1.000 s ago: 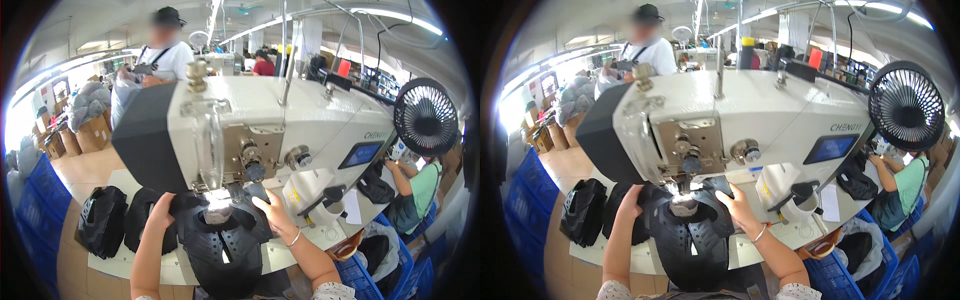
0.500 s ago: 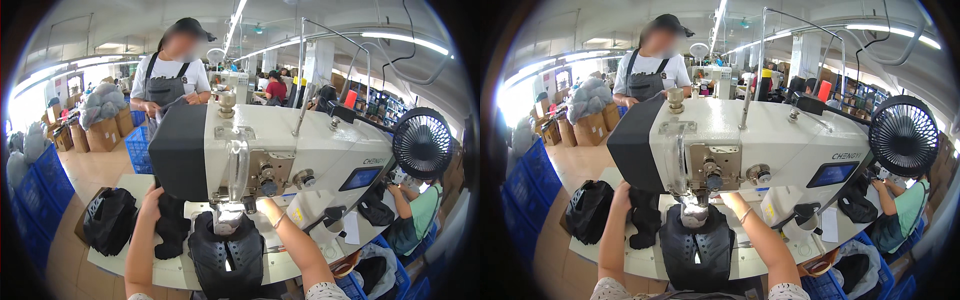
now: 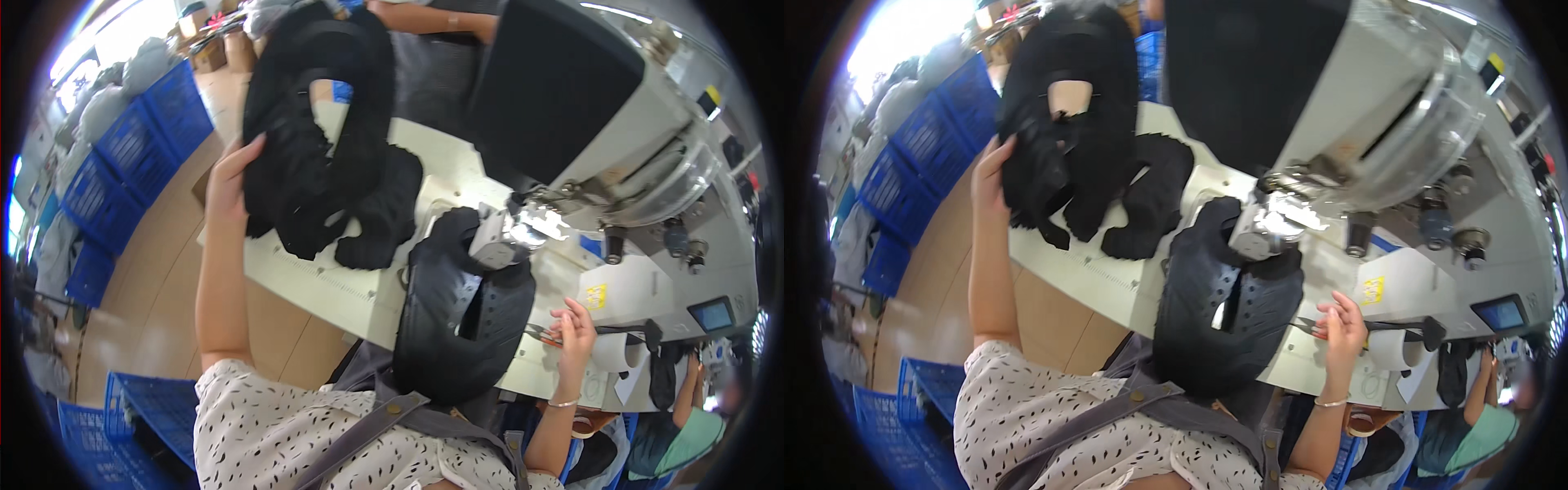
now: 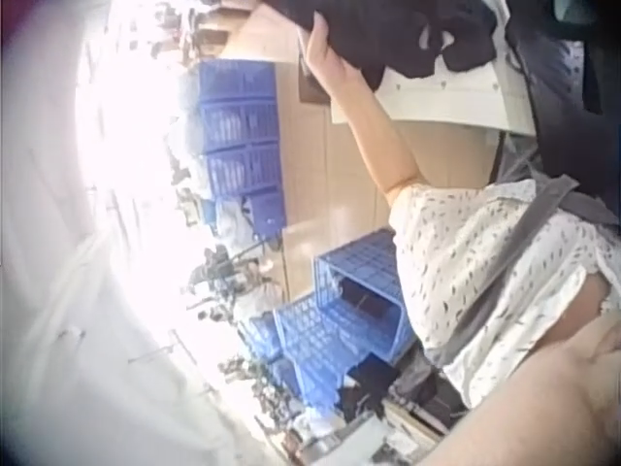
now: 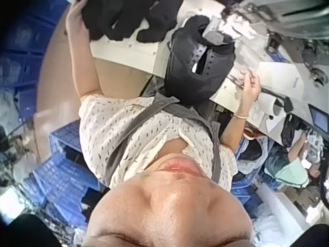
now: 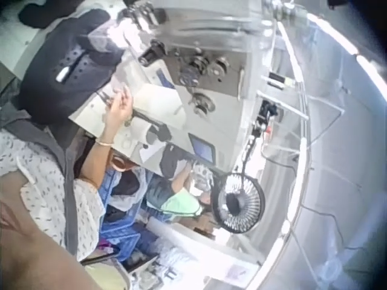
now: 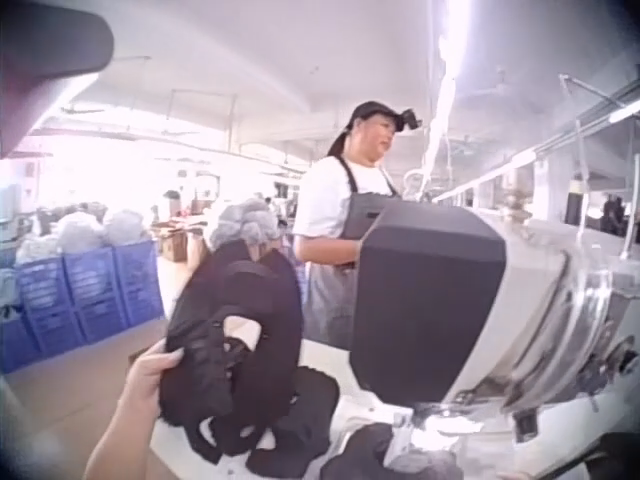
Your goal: Stitching various components of a black shoe upper using an industrial sewing machine.
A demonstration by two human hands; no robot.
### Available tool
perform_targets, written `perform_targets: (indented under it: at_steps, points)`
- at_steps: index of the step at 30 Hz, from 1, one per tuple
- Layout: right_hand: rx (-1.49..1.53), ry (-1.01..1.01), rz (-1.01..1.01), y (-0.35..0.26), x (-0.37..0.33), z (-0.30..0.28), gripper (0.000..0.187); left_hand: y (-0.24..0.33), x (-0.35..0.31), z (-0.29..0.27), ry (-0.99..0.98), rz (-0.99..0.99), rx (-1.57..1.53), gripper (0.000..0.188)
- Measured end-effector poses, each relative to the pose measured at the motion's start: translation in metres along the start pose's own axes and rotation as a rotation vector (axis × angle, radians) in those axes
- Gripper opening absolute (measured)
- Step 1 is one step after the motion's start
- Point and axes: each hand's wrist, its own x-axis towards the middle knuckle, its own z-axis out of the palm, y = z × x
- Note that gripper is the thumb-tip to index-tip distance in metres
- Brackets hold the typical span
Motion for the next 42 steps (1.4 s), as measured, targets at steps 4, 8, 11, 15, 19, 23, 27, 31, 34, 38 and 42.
perform_targets:
  at_steps: [4,8,11,15,19,23,27,31,34,38,42]
  points:
    - [0.023,-0.032,-0.028,0.021,-0.013,0.001,0.026,-0.041,0.032,-0.045,0.136,-0.307,0.266,0.04]
    - [0.021,-0.058,-0.005,0.025,-0.026,0.006,0.024,-0.123,0.06,-0.092,0.036,-0.31,1.493,0.03]
    - [0.047,-0.028,0.019,0.031,-0.039,0.008,0.023,-0.161,0.057,-0.072,-0.056,0.124,1.875,0.033]
    - [-0.172,0.001,-0.18,0.037,-0.041,0.036,0.025,-0.165,0.058,-0.093,-0.039,-0.054,1.916,0.034]
    - [-0.309,0.073,-0.192,0.027,-0.048,0.034,0.034,-0.17,0.071,-0.071,0.032,-0.161,1.938,0.035]
    - [-0.459,0.106,-0.209,0.013,-0.057,0.038,0.039,-0.167,0.028,-0.016,-0.086,0.459,1.915,0.066]
    - [-0.536,0.149,-0.354,0.011,-0.069,0.049,0.048,-0.18,-0.073,0.049,-0.514,-0.017,1.27,0.078]
    - [-0.58,0.197,-0.449,0.011,-0.071,0.051,0.053,-0.183,-0.123,0.102,-0.449,-0.14,1.153,0.083]
    - [-0.596,0.153,-0.451,0.005,-0.073,0.053,0.056,-0.175,-0.126,0.108,-0.455,-0.017,1.296,0.081]
    - [-0.891,0.16,-0.422,-0.009,-0.084,0.06,0.059,-0.164,-0.134,0.13,-0.445,0.077,1.607,0.08]
    - [-0.901,0.274,-0.531,0.003,-0.092,0.064,0.062,-0.165,-0.136,0.143,-0.405,0.109,1.586,0.074]
